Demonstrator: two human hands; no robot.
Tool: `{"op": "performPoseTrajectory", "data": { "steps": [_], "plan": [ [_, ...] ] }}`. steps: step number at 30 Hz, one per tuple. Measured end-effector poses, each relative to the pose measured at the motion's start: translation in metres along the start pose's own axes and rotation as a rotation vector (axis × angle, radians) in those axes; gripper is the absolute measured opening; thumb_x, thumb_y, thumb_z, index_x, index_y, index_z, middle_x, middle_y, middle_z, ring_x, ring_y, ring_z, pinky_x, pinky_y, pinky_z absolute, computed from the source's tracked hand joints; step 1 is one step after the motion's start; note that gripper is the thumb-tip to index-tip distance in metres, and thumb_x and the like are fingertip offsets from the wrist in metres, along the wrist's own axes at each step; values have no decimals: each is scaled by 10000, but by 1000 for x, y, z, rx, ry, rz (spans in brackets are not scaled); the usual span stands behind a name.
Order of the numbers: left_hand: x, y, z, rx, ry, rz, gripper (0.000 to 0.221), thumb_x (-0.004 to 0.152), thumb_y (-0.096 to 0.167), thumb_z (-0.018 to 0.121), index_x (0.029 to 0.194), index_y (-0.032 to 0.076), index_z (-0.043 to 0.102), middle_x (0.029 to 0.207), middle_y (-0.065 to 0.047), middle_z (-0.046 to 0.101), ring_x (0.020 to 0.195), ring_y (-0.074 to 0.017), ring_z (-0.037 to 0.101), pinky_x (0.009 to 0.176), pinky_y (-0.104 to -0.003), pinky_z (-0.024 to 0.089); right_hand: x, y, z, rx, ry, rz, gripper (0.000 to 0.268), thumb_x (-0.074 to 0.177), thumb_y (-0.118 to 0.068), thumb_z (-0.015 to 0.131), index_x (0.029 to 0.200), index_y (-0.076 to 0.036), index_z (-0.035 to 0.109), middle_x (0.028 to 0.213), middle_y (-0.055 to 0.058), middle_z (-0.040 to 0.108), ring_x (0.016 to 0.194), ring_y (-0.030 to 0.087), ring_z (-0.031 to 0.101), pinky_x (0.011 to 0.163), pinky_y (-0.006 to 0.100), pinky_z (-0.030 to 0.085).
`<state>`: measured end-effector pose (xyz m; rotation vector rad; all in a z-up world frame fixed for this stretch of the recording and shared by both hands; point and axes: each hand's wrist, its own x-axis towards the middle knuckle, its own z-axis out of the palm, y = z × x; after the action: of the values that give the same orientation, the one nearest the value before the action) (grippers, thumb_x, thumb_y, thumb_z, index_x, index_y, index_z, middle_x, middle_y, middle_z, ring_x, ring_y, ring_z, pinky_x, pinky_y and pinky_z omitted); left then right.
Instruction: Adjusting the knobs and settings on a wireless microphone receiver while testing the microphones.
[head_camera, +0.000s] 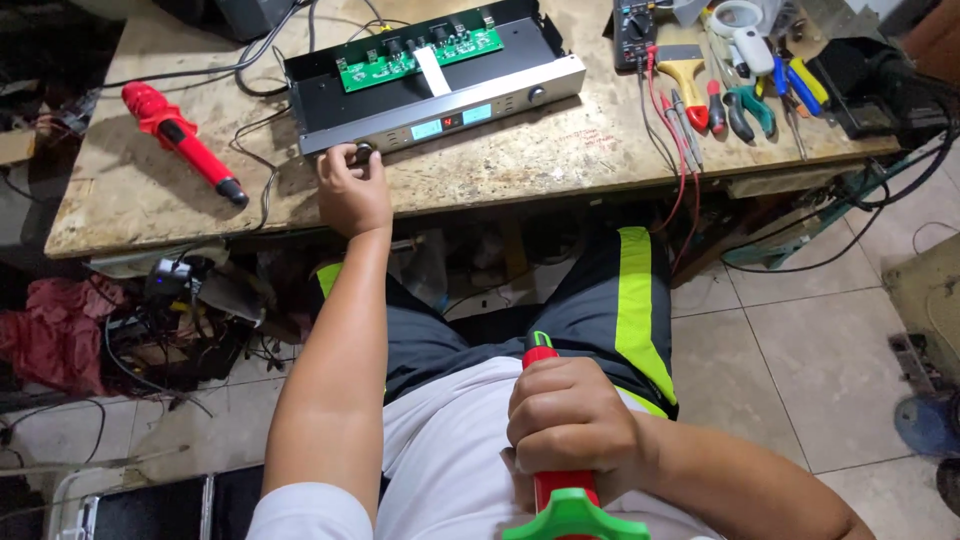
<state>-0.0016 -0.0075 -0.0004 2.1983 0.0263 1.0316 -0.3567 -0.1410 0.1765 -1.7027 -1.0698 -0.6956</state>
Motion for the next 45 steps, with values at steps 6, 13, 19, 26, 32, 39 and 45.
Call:
{"op": "performPoseTrajectory", "data": {
  "steps": [6, 13, 19, 26, 32, 39, 45],
  "plan": [
    [-1, 1, 1, 5, -4, -8, 222, 815, 295, 852, 907, 269, 652, 977, 66, 705, 724, -211, 736, 496, -434, 523, 1, 2, 1, 49, -37, 54, 131, 974, -114, 638, 880, -47, 575, 758, 87, 590, 583, 260, 565, 567, 369, 503],
    [-2, -3, 6, -10, 30, -5, 188, 813, 292, 847, 875, 249, 675, 916, 62, 708, 714, -181, 710, 500, -396, 520, 1, 0, 2, 31, -34, 29, 103, 928, -58, 661, 862, -53, 582, 736, 82, 585, 569, 252, 555, 553, 366, 485],
    [-2, -7, 11, 25, 77, 26, 256, 841, 381, 817, 781, 204, 643, 821, 15, 651, 699, -267, 642, 494, -454, 474, -1, -1, -2, 25, -34, 22, 113, 911, -46, 680, 863, -58, 578, 743, 77, 597, 583, 240, 576, 564, 361, 514],
    [0, -12, 15, 65, 24, 44, 367, 981, 454, 649, 743, 176, 625, 818, -23, 696, 673, -301, 649, 458, -477, 441, 0, -1, -4, 27, -18, 22, 118, 905, -38, 682, 859, -59, 575, 739, 77, 595, 577, 237, 571, 562, 354, 532],
    [1, -19, 21, 87, -9, 68, 452, 1030, 473, 543, 770, 135, 693, 815, -77, 712, 664, -347, 662, 452, -498, 457, -2, -3, -4, 24, -31, 35, 125, 913, -58, 700, 874, -63, 581, 748, 78, 607, 590, 237, 587, 575, 361, 534],
    [0, -16, 18, 87, -22, 56, 462, 1034, 473, 549, 742, 141, 683, 801, -62, 693, 627, -330, 642, 431, -480, 436, 2, -6, -7, 30, -17, 25, 117, 905, -43, 698, 880, -60, 586, 748, 79, 601, 585, 241, 575, 565, 358, 520],
    [-1, -19, 21, 98, -13, 55, 451, 1028, 474, 561, 735, 151, 675, 799, -50, 690, 629, -331, 637, 432, -487, 430, 2, -9, -8, 6, 9, 45, 135, 879, -45, 708, 857, -73, 578, 730, 71, 600, 571, 234, 575, 559, 353, 523]
  ]
}}
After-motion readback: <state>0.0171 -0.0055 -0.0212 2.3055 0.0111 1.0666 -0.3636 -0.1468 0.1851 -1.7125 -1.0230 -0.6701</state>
